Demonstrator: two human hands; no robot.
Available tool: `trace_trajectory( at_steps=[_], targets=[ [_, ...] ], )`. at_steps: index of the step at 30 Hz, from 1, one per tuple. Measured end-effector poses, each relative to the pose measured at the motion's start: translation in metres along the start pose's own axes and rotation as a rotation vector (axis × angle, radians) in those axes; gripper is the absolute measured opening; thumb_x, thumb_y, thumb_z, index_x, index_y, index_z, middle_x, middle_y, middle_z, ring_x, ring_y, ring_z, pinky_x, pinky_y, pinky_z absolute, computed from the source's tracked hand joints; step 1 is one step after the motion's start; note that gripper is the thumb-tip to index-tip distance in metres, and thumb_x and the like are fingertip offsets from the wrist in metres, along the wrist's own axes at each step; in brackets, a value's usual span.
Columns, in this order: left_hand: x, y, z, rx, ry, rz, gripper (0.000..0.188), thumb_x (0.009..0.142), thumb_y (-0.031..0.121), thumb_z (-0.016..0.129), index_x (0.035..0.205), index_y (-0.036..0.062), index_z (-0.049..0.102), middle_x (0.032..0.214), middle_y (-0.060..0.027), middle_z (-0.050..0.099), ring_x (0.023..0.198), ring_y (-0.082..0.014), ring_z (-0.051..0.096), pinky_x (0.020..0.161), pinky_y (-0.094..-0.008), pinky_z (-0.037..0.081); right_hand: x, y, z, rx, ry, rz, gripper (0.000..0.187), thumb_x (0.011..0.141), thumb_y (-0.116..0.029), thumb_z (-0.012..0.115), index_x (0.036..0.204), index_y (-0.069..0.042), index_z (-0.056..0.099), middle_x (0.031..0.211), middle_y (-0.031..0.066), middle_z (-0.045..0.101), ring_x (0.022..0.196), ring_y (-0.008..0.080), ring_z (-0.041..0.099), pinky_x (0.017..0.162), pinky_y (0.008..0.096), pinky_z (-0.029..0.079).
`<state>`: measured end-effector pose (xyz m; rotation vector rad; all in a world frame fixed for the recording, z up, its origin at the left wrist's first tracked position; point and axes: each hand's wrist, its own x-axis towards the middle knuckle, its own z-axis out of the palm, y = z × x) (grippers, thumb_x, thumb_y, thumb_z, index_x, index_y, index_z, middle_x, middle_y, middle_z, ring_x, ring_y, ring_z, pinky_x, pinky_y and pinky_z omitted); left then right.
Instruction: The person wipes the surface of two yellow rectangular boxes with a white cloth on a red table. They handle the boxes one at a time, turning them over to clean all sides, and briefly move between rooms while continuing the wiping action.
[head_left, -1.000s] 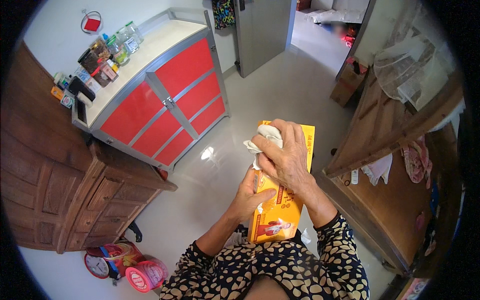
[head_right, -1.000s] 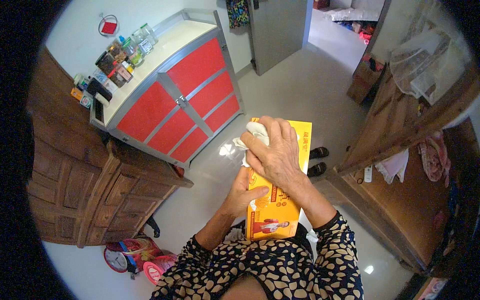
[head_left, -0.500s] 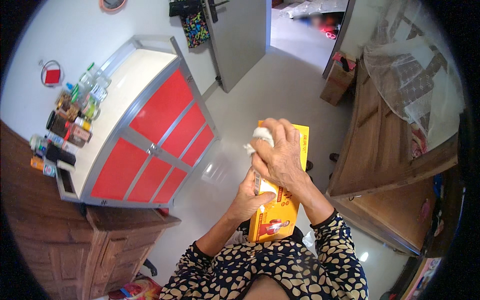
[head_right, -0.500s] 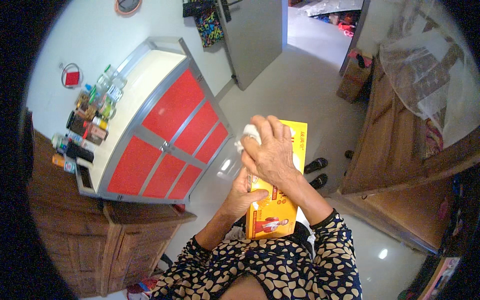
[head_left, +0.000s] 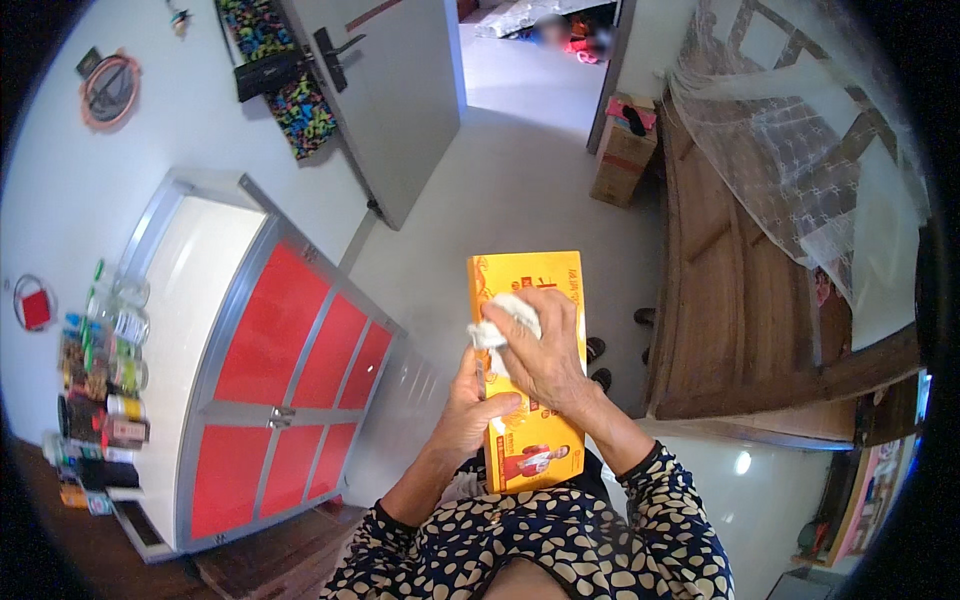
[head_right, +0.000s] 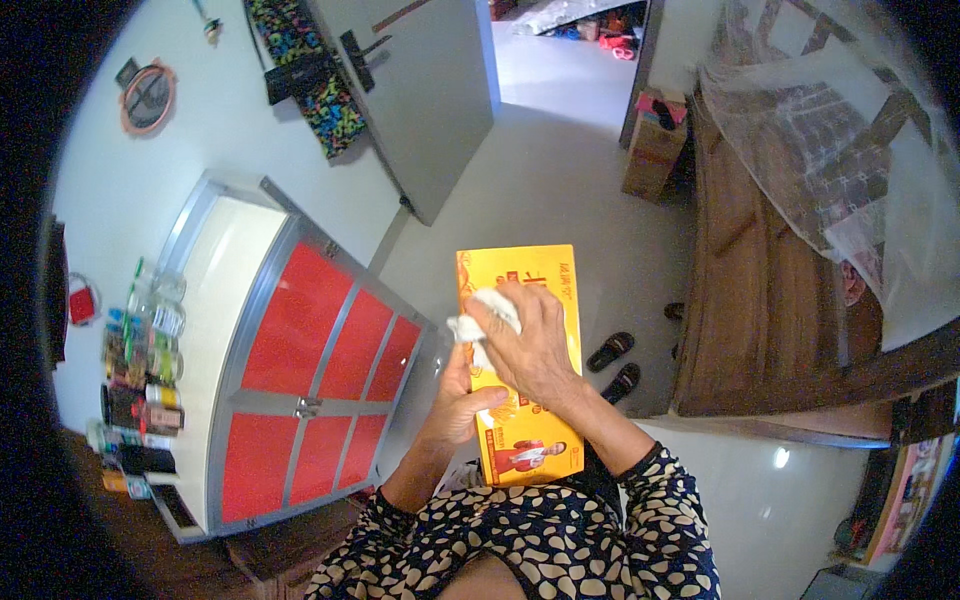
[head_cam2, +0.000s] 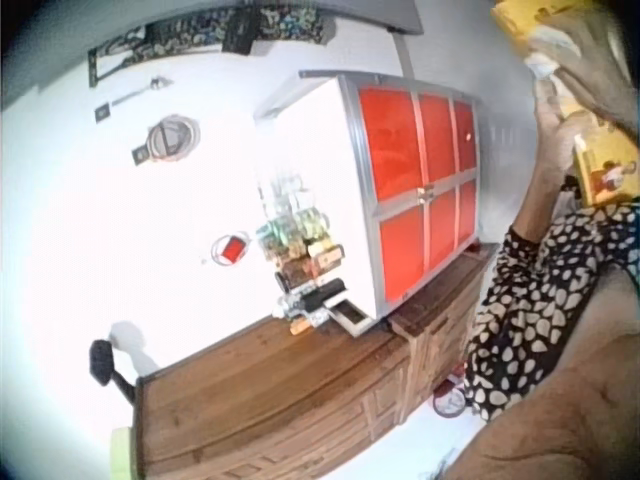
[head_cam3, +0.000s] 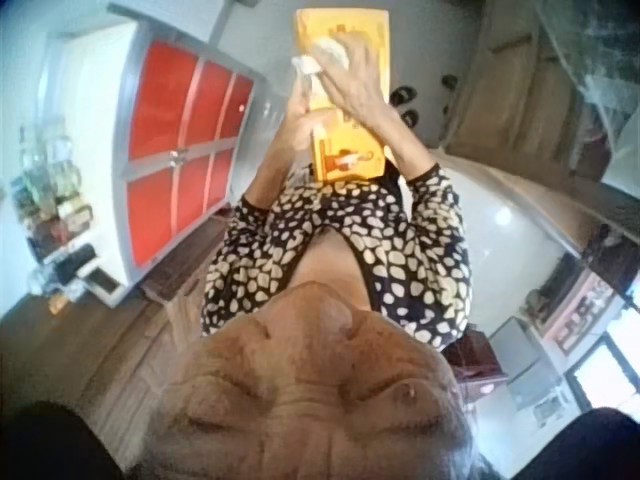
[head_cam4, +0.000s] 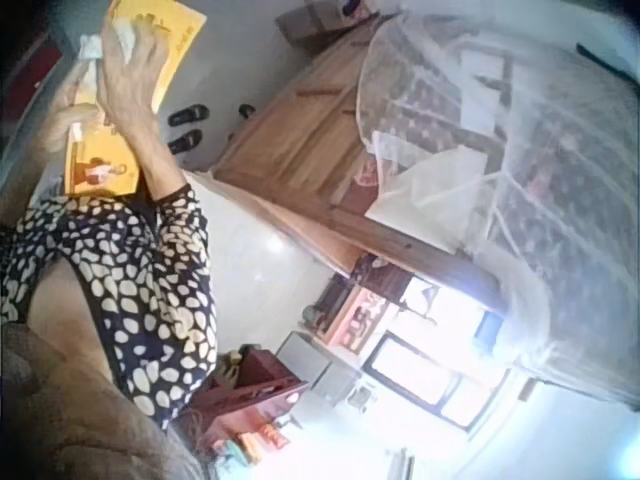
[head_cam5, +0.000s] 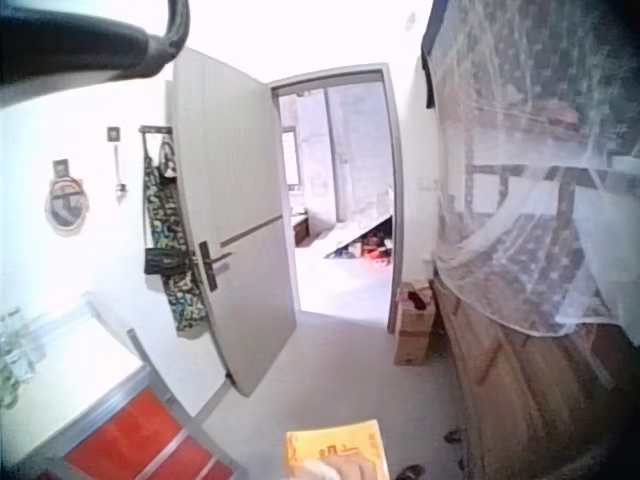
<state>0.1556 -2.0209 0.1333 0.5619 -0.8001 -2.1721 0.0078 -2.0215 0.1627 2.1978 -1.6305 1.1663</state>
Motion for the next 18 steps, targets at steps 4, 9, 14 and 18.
trace_trajectory(
  at_steps=[4,9,14,18],
  targets=[
    [0.052,0.013,-0.006,-0.054,-0.001,0.039,0.080,0.077,-0.010,0.063,0.145,0.0087,0.025,0.128,-0.0107,0.053,0.117,-0.0219,0.057,0.098,-0.0373,0.050,0.038,0.064,0.013,-0.174,0.031,0.123,0.050,0.080,-0.009,0.068,0.129,-0.013,0.057,0.121,0.0196,0.047,0.113,0.0375,0.042,0.094,0.0474,0.039],
    [0.134,0.034,-0.015,-0.143,-0.007,0.027,0.083,0.075,-0.010,0.063,0.146,0.0092,0.024,0.131,-0.0118,0.053,0.118,-0.0229,0.057,0.096,-0.0386,0.051,0.078,0.140,0.019,-0.027,0.036,0.495,0.037,0.091,-0.008,0.054,0.127,-0.002,0.055,0.122,0.0185,0.047,0.109,0.0308,0.049,0.093,0.0403,0.042],
    [0.220,0.048,-0.023,-0.381,0.066,0.041,0.064,0.086,-0.003,0.058,0.144,0.0096,0.035,0.132,-0.0141,0.055,0.112,-0.0262,0.061,0.091,-0.0401,0.056,0.102,0.179,0.009,0.444,-0.077,0.583,0.042,0.095,-0.007,0.051,0.135,0.004,0.046,0.121,0.0210,0.049,0.104,0.0267,0.056,0.086,0.0341,0.047],
    [0.278,0.055,-0.021,-0.337,0.119,-0.013,0.063,0.088,0.002,0.061,0.144,0.0101,0.033,0.133,-0.0132,0.054,0.114,-0.0259,0.060,0.092,-0.0407,0.055,0.144,0.222,0.008,0.482,-0.054,0.521,0.041,0.095,-0.006,0.049,0.134,0.005,0.047,0.123,0.0188,0.050,0.106,0.0245,0.057,0.089,0.0321,0.046]
  ],
)
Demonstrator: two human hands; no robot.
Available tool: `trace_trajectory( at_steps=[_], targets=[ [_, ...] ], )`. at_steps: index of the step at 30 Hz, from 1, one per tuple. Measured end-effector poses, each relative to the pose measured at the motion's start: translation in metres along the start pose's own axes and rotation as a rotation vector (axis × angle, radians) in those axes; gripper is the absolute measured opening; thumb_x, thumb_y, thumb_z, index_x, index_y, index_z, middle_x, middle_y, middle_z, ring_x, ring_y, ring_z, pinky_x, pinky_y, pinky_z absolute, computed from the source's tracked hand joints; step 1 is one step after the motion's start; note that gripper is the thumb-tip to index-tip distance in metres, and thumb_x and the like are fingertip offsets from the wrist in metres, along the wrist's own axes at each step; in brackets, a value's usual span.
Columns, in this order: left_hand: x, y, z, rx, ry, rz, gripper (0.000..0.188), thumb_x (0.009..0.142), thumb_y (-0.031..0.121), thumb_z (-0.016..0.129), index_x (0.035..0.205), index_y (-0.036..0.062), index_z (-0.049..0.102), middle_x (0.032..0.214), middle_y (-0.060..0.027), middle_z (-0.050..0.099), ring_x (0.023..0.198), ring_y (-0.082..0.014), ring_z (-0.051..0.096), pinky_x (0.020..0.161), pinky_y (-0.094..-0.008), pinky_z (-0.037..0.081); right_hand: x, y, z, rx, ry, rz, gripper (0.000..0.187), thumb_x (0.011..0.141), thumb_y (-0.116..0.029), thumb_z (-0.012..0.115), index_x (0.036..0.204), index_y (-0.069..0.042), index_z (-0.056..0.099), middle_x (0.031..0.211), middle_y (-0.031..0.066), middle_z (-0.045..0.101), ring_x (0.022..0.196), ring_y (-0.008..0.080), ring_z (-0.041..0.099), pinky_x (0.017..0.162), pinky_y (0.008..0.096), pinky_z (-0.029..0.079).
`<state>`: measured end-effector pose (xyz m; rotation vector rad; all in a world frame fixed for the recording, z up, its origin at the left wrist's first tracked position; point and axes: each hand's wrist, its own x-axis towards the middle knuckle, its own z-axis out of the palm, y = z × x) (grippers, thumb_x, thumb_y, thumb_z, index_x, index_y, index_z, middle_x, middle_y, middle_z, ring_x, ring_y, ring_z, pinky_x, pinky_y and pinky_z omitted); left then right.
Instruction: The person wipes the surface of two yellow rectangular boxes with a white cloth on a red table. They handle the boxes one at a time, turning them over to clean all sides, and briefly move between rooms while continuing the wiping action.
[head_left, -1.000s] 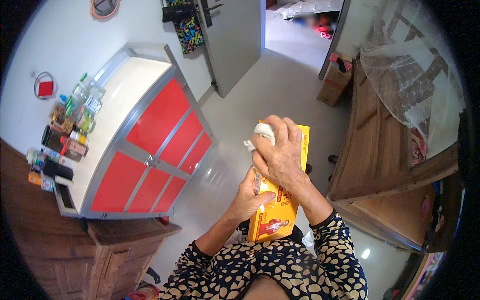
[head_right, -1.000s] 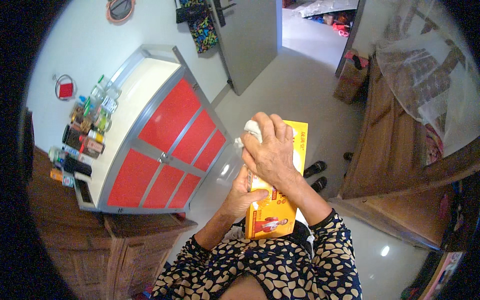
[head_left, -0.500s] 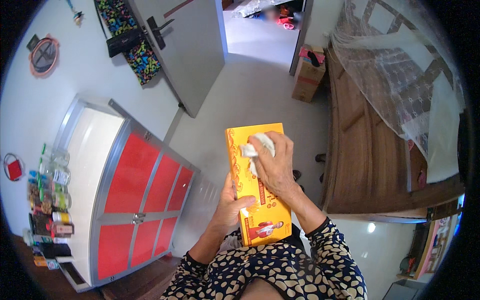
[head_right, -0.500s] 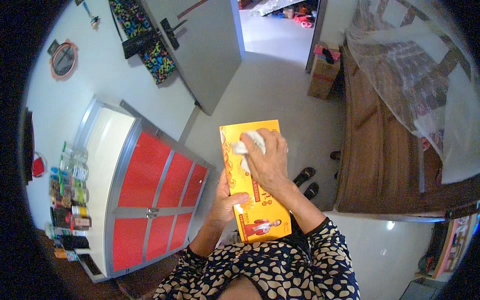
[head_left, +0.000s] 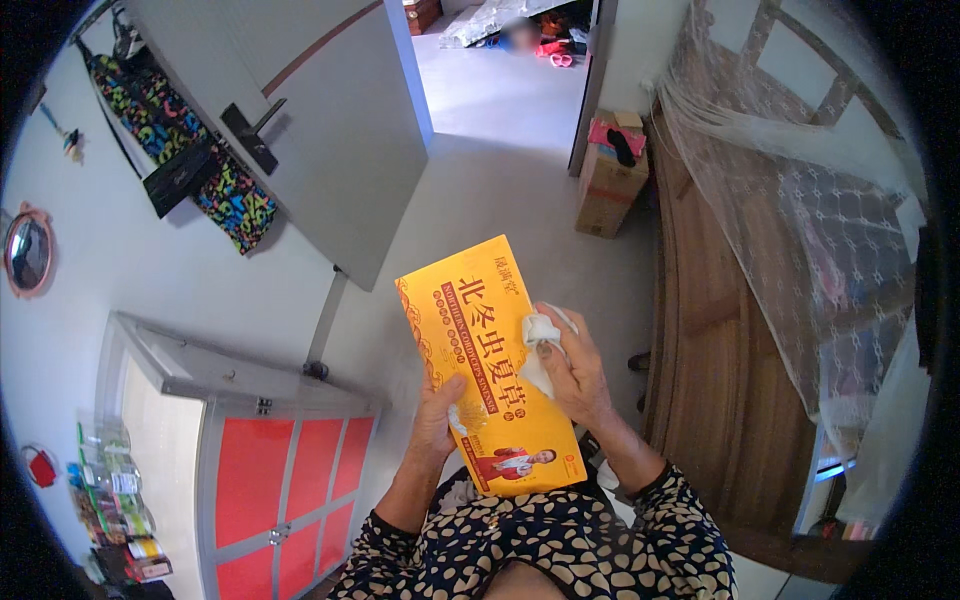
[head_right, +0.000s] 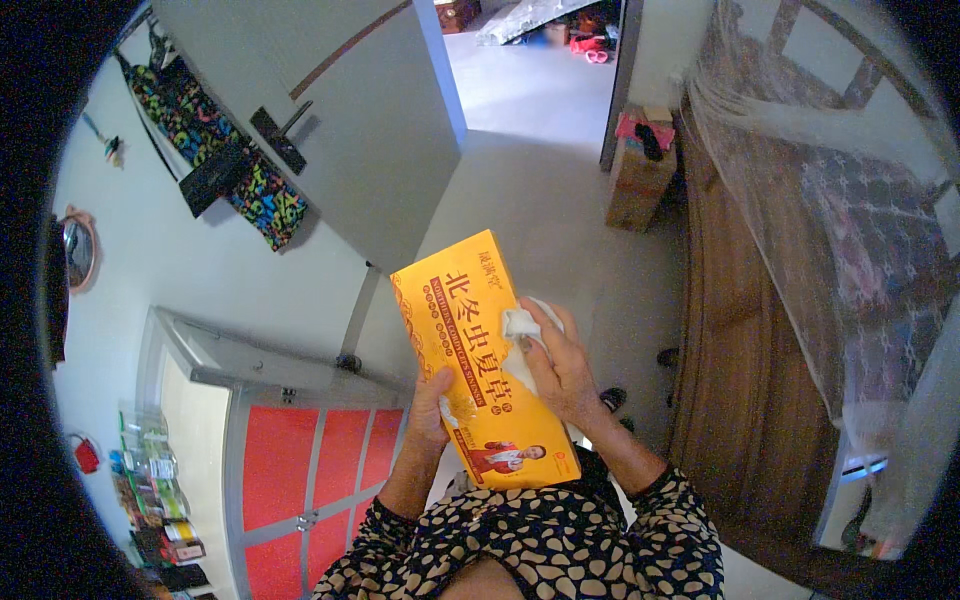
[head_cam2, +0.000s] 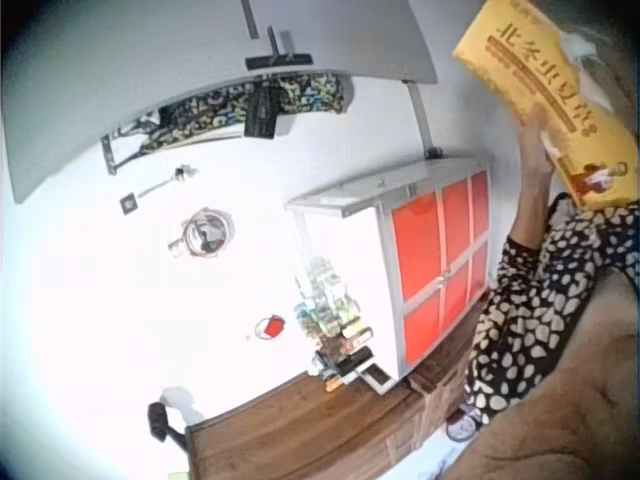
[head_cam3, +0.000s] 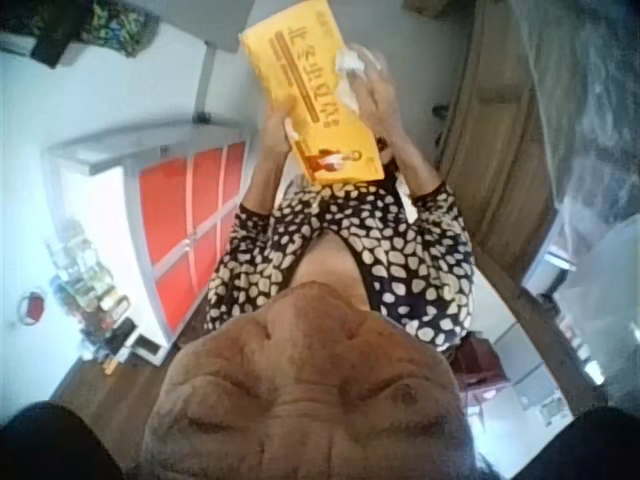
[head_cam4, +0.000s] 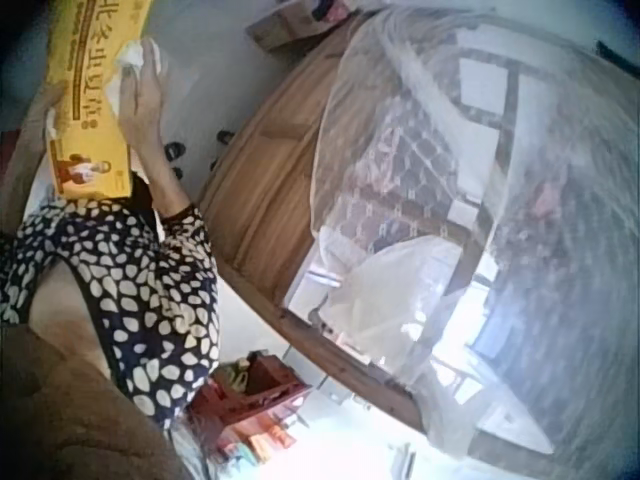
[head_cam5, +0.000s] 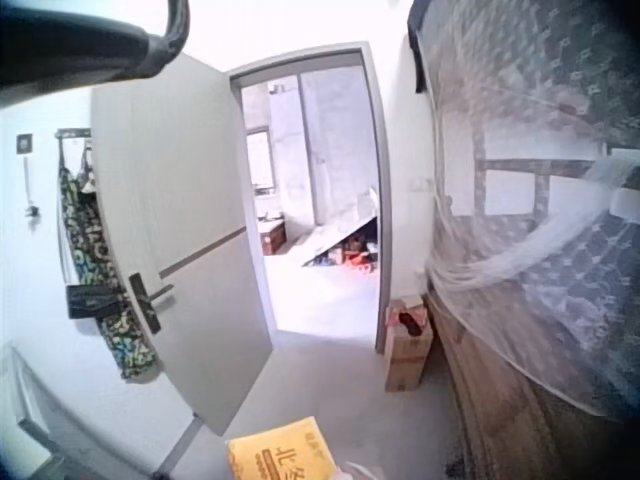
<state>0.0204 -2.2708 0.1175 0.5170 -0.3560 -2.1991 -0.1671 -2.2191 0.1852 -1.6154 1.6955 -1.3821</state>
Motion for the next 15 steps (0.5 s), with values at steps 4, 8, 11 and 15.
trace_trajectory(
  at_steps=[4,8,11,15],
  targets=[
    [0.037,0.016,0.013,0.009,-0.004,-0.082,0.064,0.088,0.003,0.062,0.144,0.0109,0.032,0.133,-0.0128,0.054,0.116,-0.0254,0.059,0.093,-0.0403,0.054,0.070,0.009,0.002,0.034,0.071,-0.028,0.036,0.097,-0.008,0.048,0.131,0.006,0.050,0.119,0.0140,0.053,0.100,0.0169,0.056,0.085,0.0267,0.045],
    [0.077,0.027,0.010,0.013,-0.008,-0.127,0.066,0.088,0.004,0.063,0.145,0.0103,0.030,0.133,-0.0126,0.054,0.116,-0.0254,0.059,0.093,-0.0396,0.054,0.146,0.021,-0.001,0.086,0.042,0.108,0.038,0.095,-0.008,0.050,0.131,0.003,0.051,0.115,0.0176,0.054,0.104,0.0245,0.057,0.089,0.0323,0.046],
    [0.113,0.042,0.021,0.062,-0.020,-0.120,0.066,0.089,0.004,0.062,0.145,0.0094,0.029,0.133,-0.0131,0.054,0.116,-0.0256,0.059,0.093,-0.0398,0.054,0.202,0.027,0.001,0.205,0.088,0.219,0.035,0.096,-0.011,0.050,0.129,0.003,0.053,0.110,0.0166,0.055,0.101,0.0234,0.057,0.087,0.0320,0.046],
    [0.157,0.068,0.032,0.057,-0.023,-0.100,0.063,0.089,0.006,0.062,0.143,0.0092,0.031,0.134,-0.0145,0.053,0.115,-0.0255,0.059,0.093,-0.0397,0.054,0.238,0.038,0.005,0.103,0.067,0.224,0.034,0.098,-0.014,0.050,0.127,0.003,0.053,0.107,0.0161,0.055,0.099,0.0235,0.057,0.087,0.0333,0.044]
  ],
)
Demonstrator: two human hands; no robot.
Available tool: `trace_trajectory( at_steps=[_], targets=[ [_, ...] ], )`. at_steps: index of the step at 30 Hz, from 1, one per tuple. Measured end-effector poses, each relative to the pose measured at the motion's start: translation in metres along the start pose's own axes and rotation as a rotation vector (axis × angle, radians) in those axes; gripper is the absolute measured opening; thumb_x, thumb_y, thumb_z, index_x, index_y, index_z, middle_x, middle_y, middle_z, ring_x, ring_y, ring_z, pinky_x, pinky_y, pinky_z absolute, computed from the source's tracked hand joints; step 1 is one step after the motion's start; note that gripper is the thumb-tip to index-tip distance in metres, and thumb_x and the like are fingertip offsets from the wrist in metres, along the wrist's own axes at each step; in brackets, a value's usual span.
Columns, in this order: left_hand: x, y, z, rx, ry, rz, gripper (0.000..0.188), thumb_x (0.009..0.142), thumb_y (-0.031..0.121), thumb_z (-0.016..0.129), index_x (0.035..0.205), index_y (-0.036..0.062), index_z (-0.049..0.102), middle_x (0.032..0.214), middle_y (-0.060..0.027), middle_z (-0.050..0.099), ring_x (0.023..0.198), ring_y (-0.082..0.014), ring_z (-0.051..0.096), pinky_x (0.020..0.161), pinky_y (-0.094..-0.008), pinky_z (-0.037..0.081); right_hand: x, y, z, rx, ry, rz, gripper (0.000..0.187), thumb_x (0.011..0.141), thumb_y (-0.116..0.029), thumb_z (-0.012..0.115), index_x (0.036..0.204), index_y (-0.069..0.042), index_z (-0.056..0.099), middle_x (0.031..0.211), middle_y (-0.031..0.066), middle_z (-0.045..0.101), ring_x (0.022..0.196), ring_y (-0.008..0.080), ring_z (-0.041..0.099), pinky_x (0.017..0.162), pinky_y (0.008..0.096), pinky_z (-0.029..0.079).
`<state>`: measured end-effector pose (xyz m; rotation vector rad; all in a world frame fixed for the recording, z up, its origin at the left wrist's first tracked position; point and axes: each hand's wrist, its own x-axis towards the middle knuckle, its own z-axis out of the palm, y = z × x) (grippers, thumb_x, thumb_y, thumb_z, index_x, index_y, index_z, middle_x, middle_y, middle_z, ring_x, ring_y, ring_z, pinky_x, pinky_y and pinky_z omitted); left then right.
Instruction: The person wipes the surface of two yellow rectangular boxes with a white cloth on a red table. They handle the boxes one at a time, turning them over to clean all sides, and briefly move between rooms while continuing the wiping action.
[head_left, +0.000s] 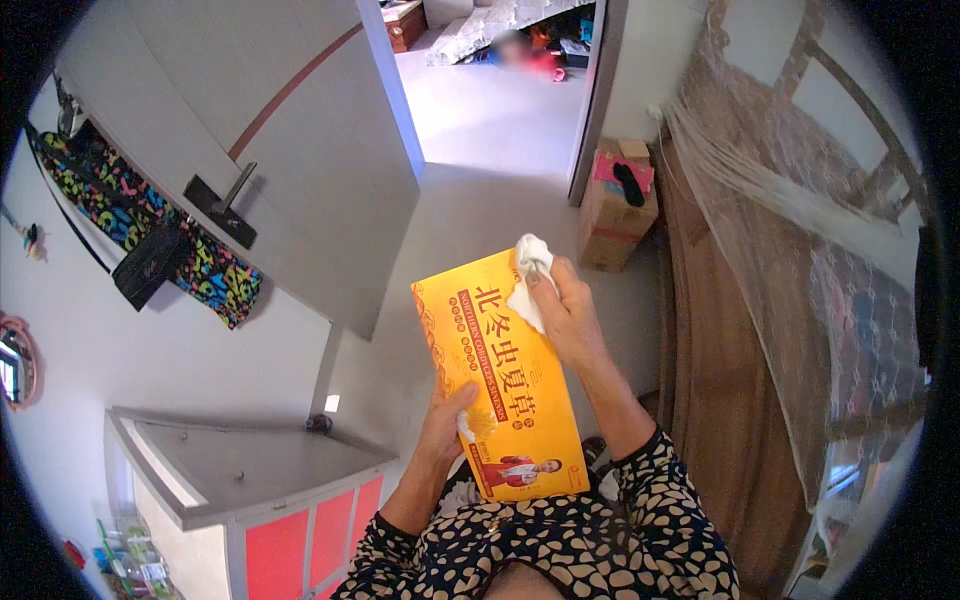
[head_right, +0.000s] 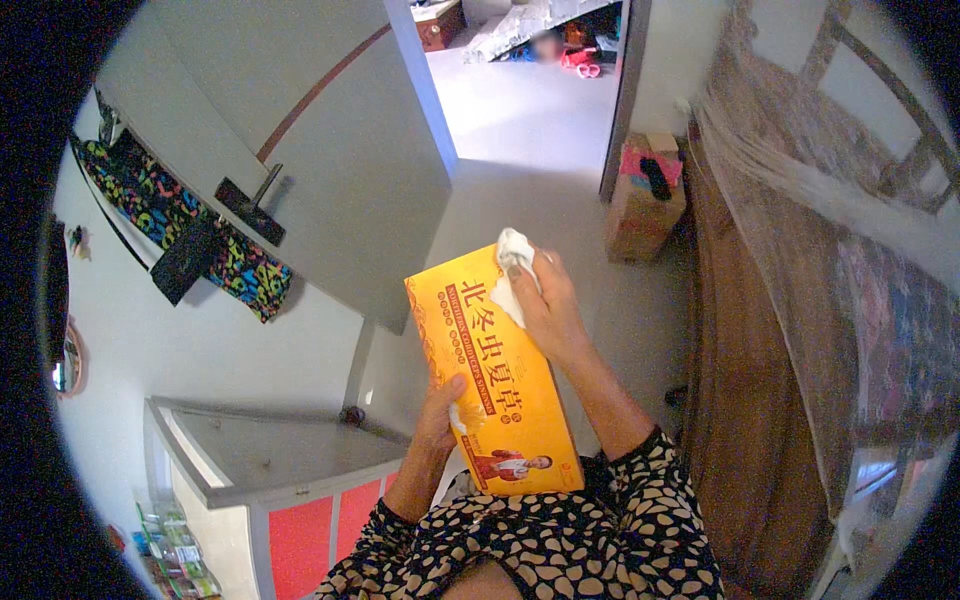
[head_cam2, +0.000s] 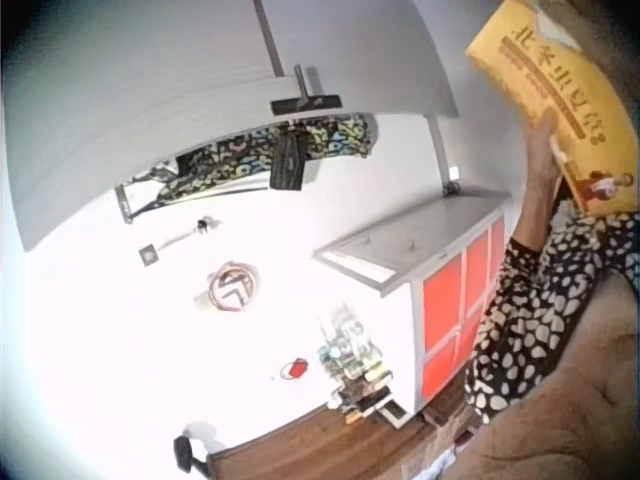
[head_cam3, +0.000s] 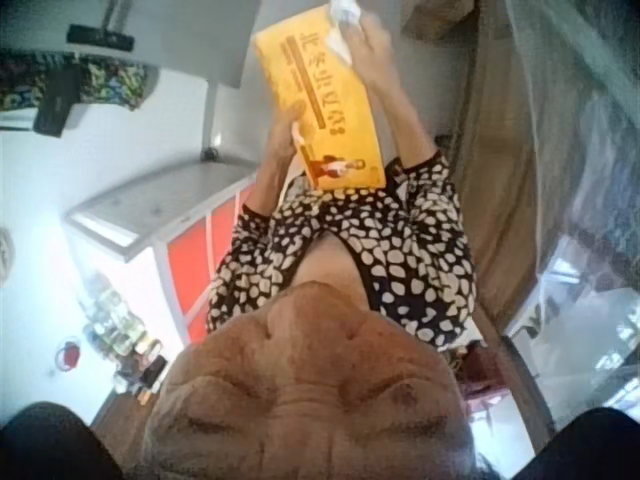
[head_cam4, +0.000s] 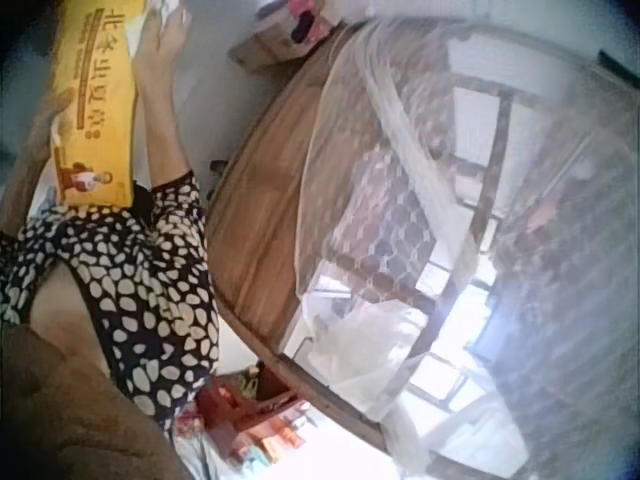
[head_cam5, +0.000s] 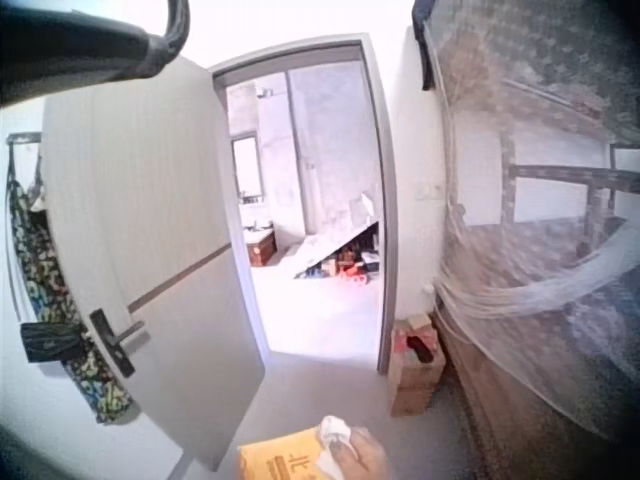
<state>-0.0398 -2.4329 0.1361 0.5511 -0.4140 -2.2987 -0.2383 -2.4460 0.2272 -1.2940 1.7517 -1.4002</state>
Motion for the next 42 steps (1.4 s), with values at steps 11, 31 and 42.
trace_trajectory(
  at_steps=[11,31,42],
  targets=[
    [0.151,0.046,0.032,0.046,0.040,0.031,0.058,0.091,0.004,0.060,0.141,0.0099,0.032,0.130,-0.0135,0.055,0.113,-0.0237,0.061,0.091,-0.0395,0.056,0.080,0.062,-0.022,-0.077,0.004,0.004,0.037,0.097,-0.010,0.048,0.131,0.004,0.048,0.118,0.0186,0.051,0.105,0.0277,0.055,0.091,0.0360,0.044],
    [0.460,0.042,0.110,0.267,0.029,0.096,0.062,0.092,0.005,0.060,0.145,0.0103,0.028,0.132,-0.0123,0.052,0.116,-0.0203,0.058,0.092,-0.0364,0.055,0.393,0.176,-0.122,-0.675,0.084,-0.533,0.055,0.078,0.001,0.062,0.131,-0.005,0.052,0.131,0.0159,0.046,0.118,0.0370,0.040,0.100,0.0494,0.032],
    [0.616,0.092,0.117,0.325,-0.050,0.056,0.057,0.095,0.005,0.055,0.144,0.0099,0.028,0.132,-0.0091,0.049,0.115,-0.0158,0.056,0.092,-0.0339,0.054,0.559,0.204,-0.101,-0.517,0.090,-0.604,0.035,0.076,-0.006,0.068,0.110,-0.015,0.066,0.119,0.0111,0.053,0.108,0.0337,0.048,0.088,0.0435,0.045]
  ],
)
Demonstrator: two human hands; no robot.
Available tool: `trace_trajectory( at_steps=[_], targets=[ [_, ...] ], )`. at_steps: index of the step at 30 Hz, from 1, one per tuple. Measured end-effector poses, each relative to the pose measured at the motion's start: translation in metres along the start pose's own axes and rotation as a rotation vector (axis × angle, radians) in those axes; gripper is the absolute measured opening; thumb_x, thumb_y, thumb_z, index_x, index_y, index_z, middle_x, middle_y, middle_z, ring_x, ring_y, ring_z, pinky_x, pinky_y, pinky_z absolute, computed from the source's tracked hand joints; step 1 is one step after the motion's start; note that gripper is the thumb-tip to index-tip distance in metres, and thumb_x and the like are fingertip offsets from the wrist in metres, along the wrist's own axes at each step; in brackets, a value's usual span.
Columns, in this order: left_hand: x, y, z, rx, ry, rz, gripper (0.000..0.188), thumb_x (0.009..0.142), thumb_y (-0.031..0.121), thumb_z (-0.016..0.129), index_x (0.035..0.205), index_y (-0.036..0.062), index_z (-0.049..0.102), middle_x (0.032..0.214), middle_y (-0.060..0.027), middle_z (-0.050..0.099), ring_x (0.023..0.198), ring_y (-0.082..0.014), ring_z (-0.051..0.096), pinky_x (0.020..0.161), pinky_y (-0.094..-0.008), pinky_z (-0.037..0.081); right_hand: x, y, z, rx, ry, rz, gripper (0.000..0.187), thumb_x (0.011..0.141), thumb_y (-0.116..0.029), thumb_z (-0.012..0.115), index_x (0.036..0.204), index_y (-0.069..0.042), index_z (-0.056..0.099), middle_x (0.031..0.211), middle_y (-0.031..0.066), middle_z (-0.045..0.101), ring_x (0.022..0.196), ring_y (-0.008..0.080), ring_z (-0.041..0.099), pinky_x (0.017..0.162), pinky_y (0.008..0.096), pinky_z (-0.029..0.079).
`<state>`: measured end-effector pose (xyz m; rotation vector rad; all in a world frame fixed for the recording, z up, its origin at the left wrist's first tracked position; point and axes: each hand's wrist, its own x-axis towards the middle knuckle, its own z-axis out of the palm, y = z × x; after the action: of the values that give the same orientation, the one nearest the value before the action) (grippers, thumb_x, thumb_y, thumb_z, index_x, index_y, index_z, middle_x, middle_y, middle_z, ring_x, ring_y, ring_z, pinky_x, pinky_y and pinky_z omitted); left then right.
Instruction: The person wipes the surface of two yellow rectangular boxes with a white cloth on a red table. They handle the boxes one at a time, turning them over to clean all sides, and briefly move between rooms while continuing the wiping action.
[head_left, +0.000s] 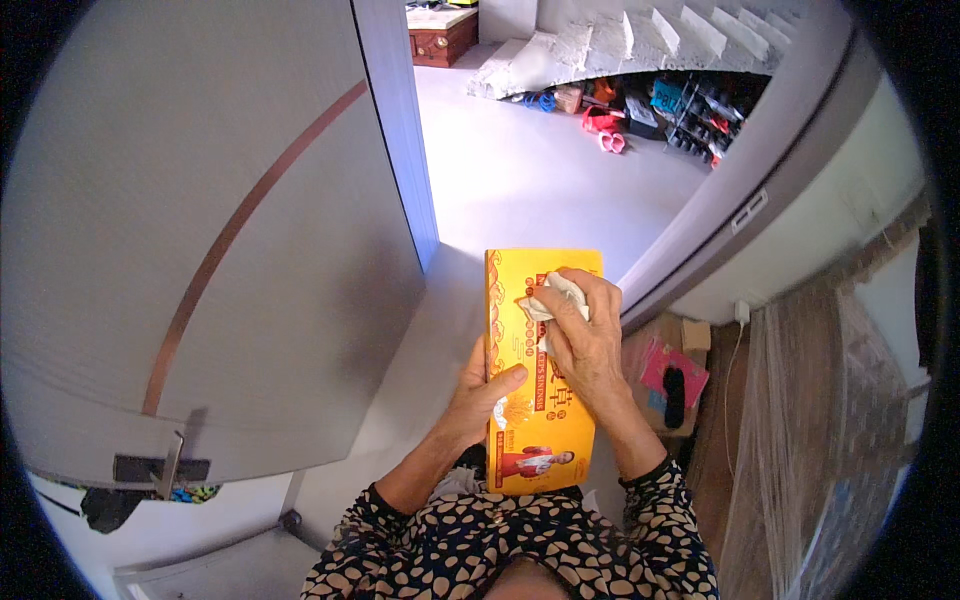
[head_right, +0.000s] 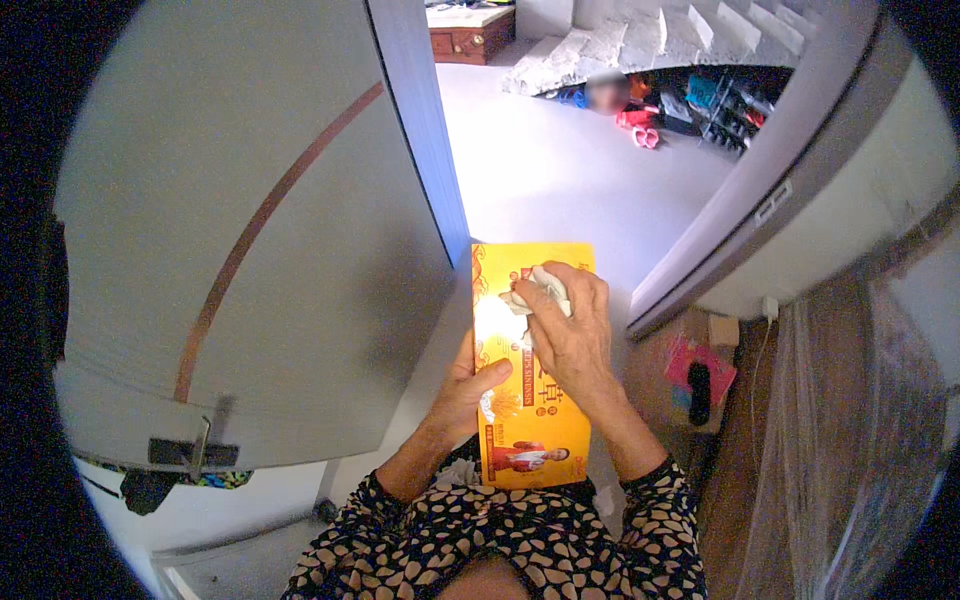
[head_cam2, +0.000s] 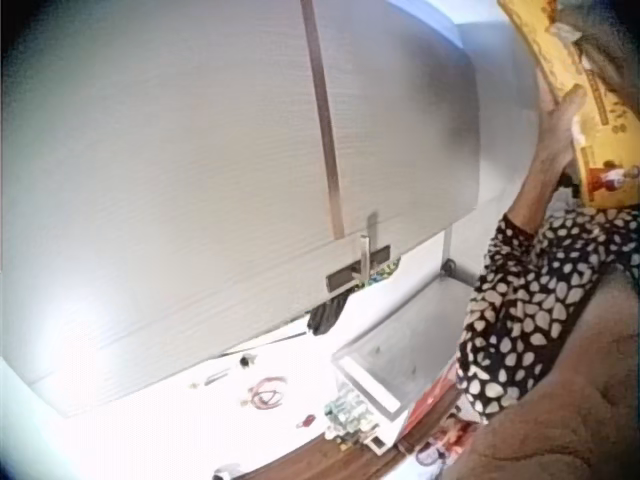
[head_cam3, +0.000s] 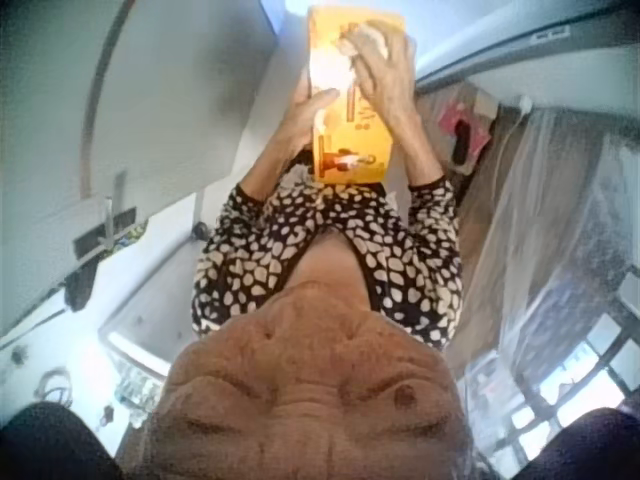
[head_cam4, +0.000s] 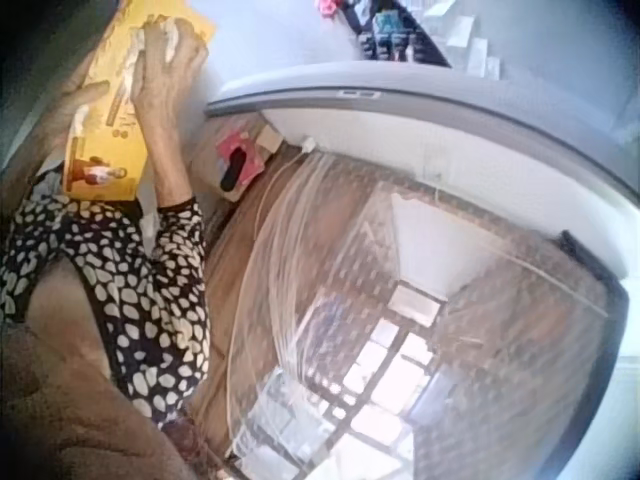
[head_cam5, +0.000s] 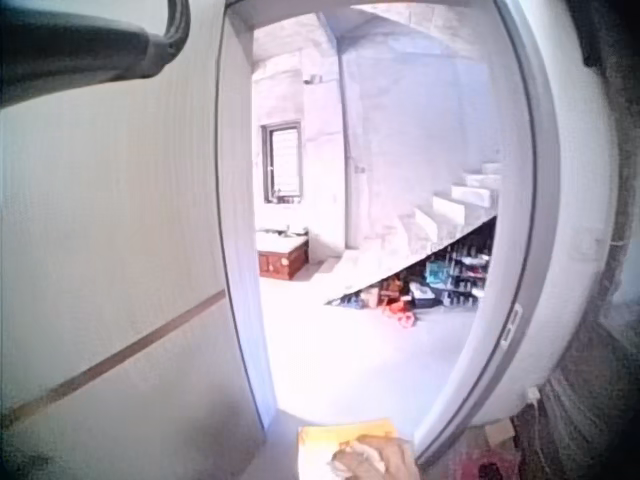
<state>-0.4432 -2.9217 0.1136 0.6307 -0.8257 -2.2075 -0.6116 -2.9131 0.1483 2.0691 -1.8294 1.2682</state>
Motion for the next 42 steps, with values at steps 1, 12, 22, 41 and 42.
trace_trajectory(
  at_steps=[1,12,22,41,42],
  targets=[
    [0.018,0.003,-0.003,-0.005,-0.008,0.008,0.058,0.095,0.004,0.056,0.145,0.0100,0.027,0.133,-0.0090,0.048,0.115,-0.0155,0.056,0.092,-0.0337,0.054,0.015,0.009,0.006,-0.025,0.017,-0.018,0.036,0.076,-0.006,0.069,0.110,-0.015,0.066,0.119,0.0111,0.053,0.108,0.0337,0.048,0.087,0.0436,0.045],
    [0.166,0.015,-0.079,0.027,0.137,0.002,0.058,0.103,0.043,0.036,0.149,0.0126,0.020,0.142,-0.0101,0.041,0.126,-0.0217,0.048,0.103,-0.0393,0.045,0.108,0.106,0.133,0.093,-0.073,-0.105,0.035,0.078,-0.006,0.068,0.112,-0.011,0.066,0.123,0.0120,0.051,0.109,0.0339,0.047,0.088,0.0449,0.043],
    [0.343,0.022,-0.084,-0.106,0.236,-0.150,0.053,0.104,0.047,0.024,0.139,0.0085,0.031,0.130,-0.0128,0.048,0.116,-0.0223,0.055,0.095,-0.0374,0.052,0.152,0.251,0.187,0.180,-0.287,-0.105,0.042,0.080,-0.004,0.069,0.121,-0.008,0.065,0.123,0.0125,0.050,0.108,0.0332,0.046,0.090,0.0410,0.042],
    [0.578,0.090,-0.138,-0.089,0.373,-0.037,0.074,0.097,0.064,0.013,0.141,0.0080,0.034,0.132,-0.0175,0.048,0.121,-0.0268,0.052,0.097,-0.0433,0.050,0.323,0.423,0.324,0.252,-0.324,-0.221,0.054,0.068,-0.004,0.075,0.120,-0.016,0.065,0.119,0.0106,0.049,0.109,0.0323,0.046,0.093,0.0430,0.045],
    [0.588,0.097,-0.142,-0.096,0.380,-0.013,0.074,0.097,0.064,0.013,0.141,0.0079,0.035,0.132,-0.0177,0.048,0.121,-0.0265,0.052,0.097,-0.0435,0.051,0.332,0.430,0.334,0.270,-0.352,-0.229,0.054,0.068,-0.005,0.076,0.119,-0.016,0.066,0.119,0.0106,0.050,0.109,0.0323,0.046,0.093,0.0427,0.045]
  ],
)
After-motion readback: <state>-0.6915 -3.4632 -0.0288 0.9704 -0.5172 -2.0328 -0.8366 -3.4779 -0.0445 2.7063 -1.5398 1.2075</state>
